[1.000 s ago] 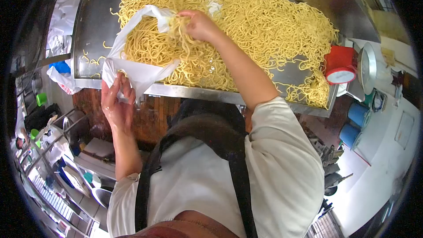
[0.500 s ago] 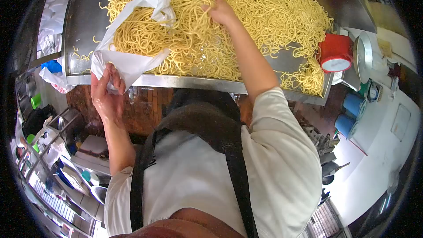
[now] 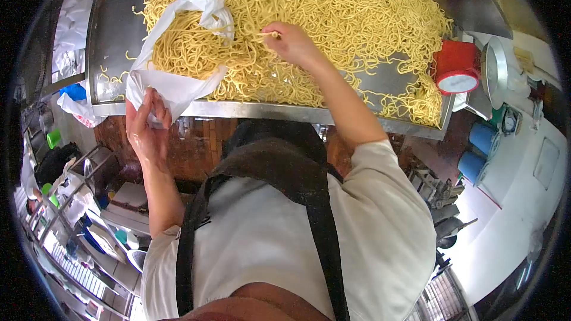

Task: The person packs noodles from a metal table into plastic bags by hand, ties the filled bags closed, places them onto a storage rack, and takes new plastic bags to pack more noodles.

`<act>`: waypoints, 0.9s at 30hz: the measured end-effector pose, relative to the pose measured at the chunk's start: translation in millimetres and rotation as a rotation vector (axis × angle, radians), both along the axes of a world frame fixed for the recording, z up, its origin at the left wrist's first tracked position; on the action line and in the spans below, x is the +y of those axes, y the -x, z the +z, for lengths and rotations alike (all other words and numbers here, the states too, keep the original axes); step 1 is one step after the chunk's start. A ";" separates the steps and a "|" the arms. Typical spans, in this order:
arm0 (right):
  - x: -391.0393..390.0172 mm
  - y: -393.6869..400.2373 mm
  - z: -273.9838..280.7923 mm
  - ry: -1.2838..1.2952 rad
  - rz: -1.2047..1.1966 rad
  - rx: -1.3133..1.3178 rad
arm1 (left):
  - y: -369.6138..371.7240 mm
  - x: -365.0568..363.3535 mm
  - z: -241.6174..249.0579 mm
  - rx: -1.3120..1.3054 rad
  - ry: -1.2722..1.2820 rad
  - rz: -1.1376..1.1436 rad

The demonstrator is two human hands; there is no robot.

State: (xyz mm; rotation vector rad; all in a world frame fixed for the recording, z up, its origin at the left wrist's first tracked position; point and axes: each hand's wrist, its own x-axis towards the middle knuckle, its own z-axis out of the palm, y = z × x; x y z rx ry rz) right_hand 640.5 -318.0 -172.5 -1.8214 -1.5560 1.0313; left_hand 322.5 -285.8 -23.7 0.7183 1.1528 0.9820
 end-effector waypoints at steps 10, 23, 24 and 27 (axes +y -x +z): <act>-39.2 -67.1 105.2 0.156 -0.228 0.190 | -0.6 -0.1 -3.8 -0.010 -0.010 0.009; -81.9 -59.5 -35.7 0.018 -0.328 -0.497 | 0.4 -2.5 -12.2 0.025 -0.024 0.009; -75.3 -52.2 -38.0 -0.080 -0.300 -0.508 | -1.1 -2.3 -12.9 0.031 -0.032 0.004; -46.1 -34.9 -52.8 -0.294 -0.209 -0.551 | -6.4 -3.1 -13.6 0.033 -0.015 -0.014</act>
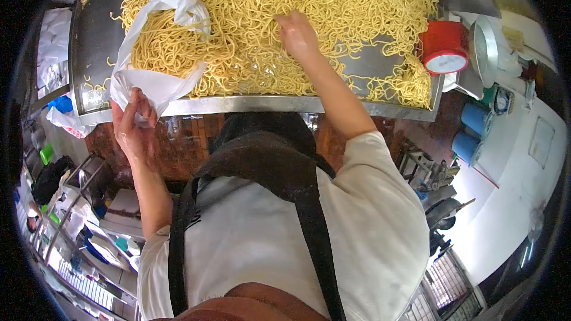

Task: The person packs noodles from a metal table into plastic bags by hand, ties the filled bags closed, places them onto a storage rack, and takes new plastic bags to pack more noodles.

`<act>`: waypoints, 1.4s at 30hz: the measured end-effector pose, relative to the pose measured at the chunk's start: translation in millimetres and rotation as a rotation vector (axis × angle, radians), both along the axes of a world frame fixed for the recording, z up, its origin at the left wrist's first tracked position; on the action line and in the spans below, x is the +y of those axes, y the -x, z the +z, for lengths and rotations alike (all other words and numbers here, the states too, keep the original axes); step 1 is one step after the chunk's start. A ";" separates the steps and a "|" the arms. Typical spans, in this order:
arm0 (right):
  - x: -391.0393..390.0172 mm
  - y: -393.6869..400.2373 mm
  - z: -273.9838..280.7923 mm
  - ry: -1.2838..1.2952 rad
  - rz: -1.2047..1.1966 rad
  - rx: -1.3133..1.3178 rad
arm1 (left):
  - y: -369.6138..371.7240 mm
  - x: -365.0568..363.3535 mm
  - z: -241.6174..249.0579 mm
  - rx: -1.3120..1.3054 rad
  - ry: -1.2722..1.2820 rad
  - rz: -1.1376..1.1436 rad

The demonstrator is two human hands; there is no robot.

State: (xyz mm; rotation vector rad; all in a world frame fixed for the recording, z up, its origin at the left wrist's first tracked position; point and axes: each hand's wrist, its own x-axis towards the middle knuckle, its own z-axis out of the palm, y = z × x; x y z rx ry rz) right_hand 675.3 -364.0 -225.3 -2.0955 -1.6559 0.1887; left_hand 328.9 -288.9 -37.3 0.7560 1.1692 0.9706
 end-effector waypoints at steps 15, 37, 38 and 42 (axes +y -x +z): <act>-4.8 -97.8 208.6 -0.163 -0.359 0.558 | 2.7 3.8 1.1 -0.042 -0.005 0.006; 128.2 -21.6 7.9 0.515 0.064 -0.171 | 5.7 1.9 -1.4 0.016 0.013 0.054; 131.7 -25.9 1.9 0.454 0.114 -0.164 | 6.8 1.0 -2.8 0.010 0.014 0.053; 119.6 -20.1 -52.9 0.263 0.337 -0.121 | 11.5 -1.0 -11.6 0.003 0.016 0.069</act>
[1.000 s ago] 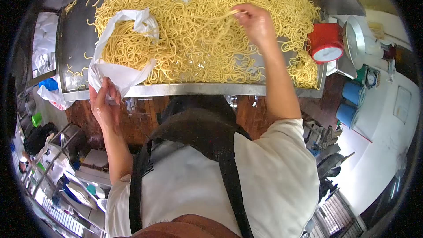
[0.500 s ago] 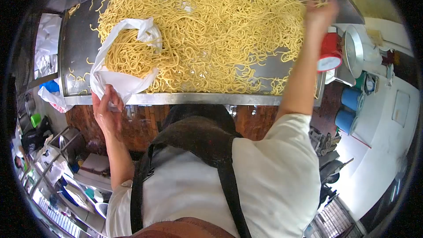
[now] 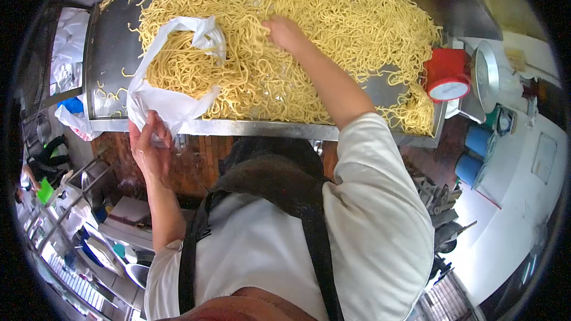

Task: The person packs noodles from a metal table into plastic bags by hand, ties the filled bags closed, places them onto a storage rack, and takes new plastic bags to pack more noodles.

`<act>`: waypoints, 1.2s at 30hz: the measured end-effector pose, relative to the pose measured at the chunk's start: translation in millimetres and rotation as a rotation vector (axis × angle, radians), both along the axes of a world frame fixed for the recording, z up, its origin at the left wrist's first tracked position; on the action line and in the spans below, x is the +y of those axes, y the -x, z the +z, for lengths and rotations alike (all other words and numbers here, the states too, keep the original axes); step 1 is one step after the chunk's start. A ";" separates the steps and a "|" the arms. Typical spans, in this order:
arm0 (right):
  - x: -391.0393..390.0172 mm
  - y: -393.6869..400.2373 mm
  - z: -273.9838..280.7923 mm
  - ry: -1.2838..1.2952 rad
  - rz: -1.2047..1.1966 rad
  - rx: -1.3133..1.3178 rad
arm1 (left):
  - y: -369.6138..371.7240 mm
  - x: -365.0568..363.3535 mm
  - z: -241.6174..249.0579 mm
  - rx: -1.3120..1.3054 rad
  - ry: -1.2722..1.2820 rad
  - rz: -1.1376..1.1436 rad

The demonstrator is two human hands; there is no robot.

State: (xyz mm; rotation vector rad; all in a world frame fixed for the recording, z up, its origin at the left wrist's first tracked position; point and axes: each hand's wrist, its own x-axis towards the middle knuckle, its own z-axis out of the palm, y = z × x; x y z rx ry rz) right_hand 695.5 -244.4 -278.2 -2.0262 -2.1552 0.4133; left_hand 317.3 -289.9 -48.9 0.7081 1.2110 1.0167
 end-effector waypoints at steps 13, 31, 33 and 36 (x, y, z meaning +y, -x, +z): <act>-56.6 20.2 197.3 -0.198 -0.094 0.418 | 2.9 7.6 4.6 -0.026 -0.005 0.005; -31.3 60.4 22.6 0.150 -0.070 0.345 | 0.7 -1.4 6.8 -0.010 -0.017 -0.011; -39.1 53.8 36.3 0.195 -0.150 0.500 | 3.6 -2.9 6.1 -0.030 -0.017 -0.010; -42.9 53.5 116.3 0.272 -0.300 0.647 | 4.2 -4.3 5.4 -0.032 -0.012 0.009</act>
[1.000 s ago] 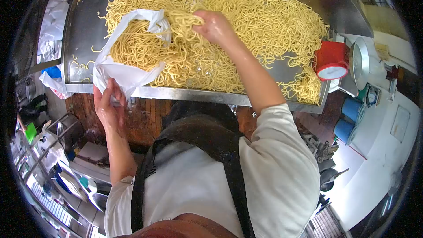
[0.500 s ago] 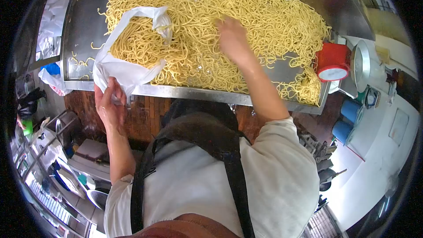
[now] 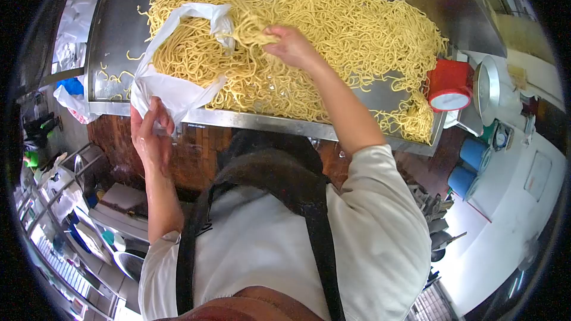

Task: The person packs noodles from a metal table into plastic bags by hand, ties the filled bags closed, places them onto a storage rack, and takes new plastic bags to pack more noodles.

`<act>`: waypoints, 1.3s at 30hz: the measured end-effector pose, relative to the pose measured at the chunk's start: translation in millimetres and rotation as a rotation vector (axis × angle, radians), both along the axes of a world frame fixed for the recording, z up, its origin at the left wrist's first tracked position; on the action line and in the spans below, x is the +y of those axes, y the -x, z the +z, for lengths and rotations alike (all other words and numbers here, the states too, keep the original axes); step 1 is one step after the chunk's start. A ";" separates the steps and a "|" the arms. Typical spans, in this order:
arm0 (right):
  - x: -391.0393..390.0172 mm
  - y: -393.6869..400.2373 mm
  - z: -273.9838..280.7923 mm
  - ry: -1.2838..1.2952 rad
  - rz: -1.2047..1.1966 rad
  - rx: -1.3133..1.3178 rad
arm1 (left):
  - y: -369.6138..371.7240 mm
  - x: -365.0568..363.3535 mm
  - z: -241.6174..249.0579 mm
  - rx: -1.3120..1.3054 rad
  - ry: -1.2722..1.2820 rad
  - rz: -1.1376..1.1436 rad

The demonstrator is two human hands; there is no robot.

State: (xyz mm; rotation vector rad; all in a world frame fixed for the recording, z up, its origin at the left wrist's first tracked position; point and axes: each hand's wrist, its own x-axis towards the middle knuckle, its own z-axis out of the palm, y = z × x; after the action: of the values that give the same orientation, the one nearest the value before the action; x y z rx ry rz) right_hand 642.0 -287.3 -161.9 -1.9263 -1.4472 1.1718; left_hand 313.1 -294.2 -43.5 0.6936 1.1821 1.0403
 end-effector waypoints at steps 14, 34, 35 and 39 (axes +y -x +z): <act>2.0 3.2 164.6 -0.585 0.451 0.453 | 5.0 2.4 -1.5 -0.092 0.009 -0.034; -12.3 106.8 -38.0 -0.047 0.237 -0.481 | 77.2 -10.8 -38.8 0.710 0.111 -0.380; -11.5 108.8 -52.8 -0.162 0.175 -0.530 | 75.7 -10.6 -35.8 0.747 0.131 -0.420; 39.9 99.4 -50.3 -0.251 0.116 -0.715 | 71.9 -7.1 -21.8 0.794 0.198 -0.493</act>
State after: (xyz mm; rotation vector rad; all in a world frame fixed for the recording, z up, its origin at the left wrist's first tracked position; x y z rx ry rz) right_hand 542.6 -247.4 -212.2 -2.1987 -1.9594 0.2948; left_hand 241.2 -301.2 -65.3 1.2183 1.6385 0.2065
